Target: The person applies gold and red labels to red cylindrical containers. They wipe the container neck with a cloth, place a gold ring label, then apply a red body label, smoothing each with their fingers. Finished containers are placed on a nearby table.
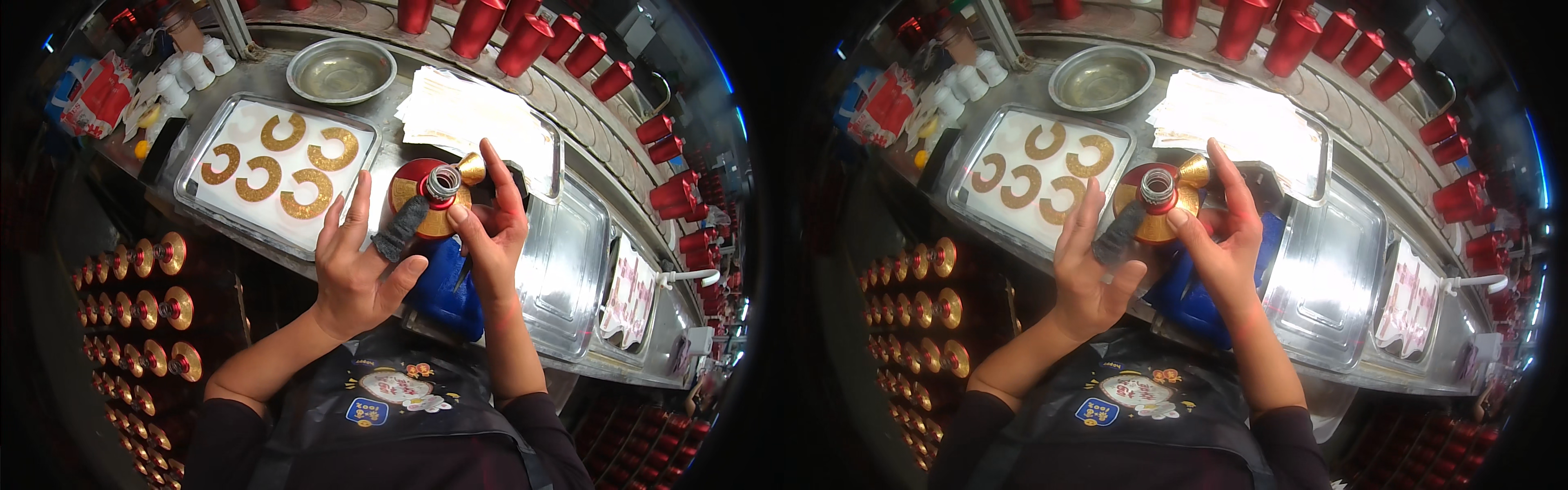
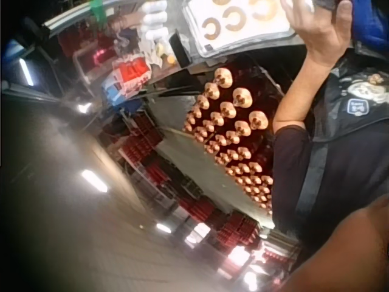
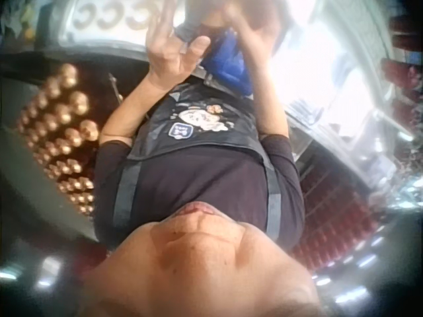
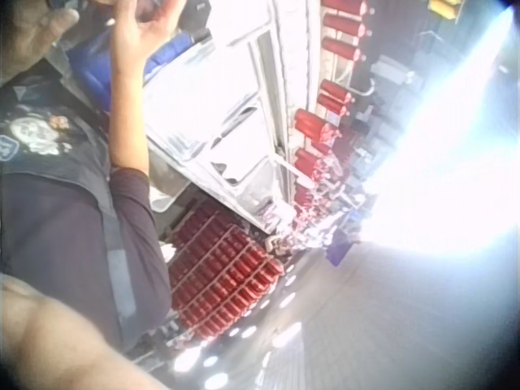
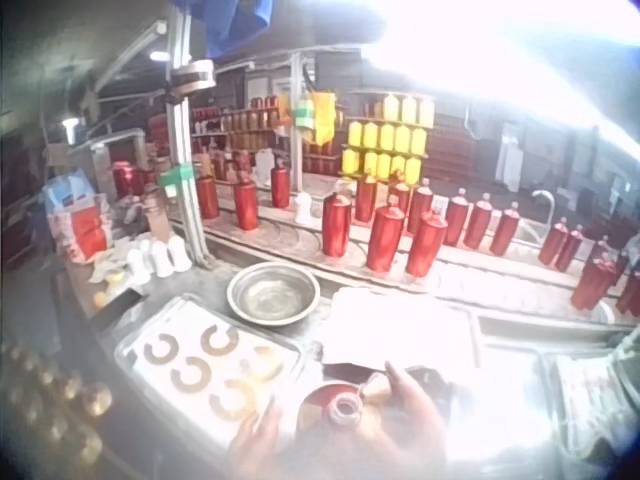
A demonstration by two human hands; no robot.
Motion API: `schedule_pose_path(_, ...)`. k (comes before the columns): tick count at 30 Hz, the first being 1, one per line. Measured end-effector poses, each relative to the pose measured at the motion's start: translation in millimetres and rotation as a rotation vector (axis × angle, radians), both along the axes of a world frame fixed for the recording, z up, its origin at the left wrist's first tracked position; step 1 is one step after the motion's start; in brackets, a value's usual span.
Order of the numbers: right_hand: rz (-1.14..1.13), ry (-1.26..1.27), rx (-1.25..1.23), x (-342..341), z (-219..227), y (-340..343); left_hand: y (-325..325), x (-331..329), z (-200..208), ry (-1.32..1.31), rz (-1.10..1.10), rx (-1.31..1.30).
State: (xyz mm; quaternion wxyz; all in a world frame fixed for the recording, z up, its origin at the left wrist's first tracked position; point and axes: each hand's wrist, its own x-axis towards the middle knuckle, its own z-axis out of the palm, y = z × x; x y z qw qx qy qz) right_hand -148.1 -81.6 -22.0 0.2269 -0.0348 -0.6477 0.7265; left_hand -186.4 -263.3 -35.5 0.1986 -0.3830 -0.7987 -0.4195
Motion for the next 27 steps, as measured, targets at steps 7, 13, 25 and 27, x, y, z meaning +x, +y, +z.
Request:
schedule_pose_path(7, -0.017, -0.001, 0.008, -5, 2, 2, 17, 21, 3, 0.048, 0.083, -0.121)
schedule_pose_path(13, 0.069, 0.039, -0.117, -8, 1, 17, 28, 33, 9, -0.089, 0.064, 0.024)
schedule_pose_path(25, 0.079, 0.081, -0.052, -9, -2, 22, 28, -30, 14, -0.542, -0.255, 0.165)
schedule_pose_path(27, 0.088, 0.091, -0.104, -7, -1, 21, 20, -43, 26, -0.948, -0.489, 0.256)
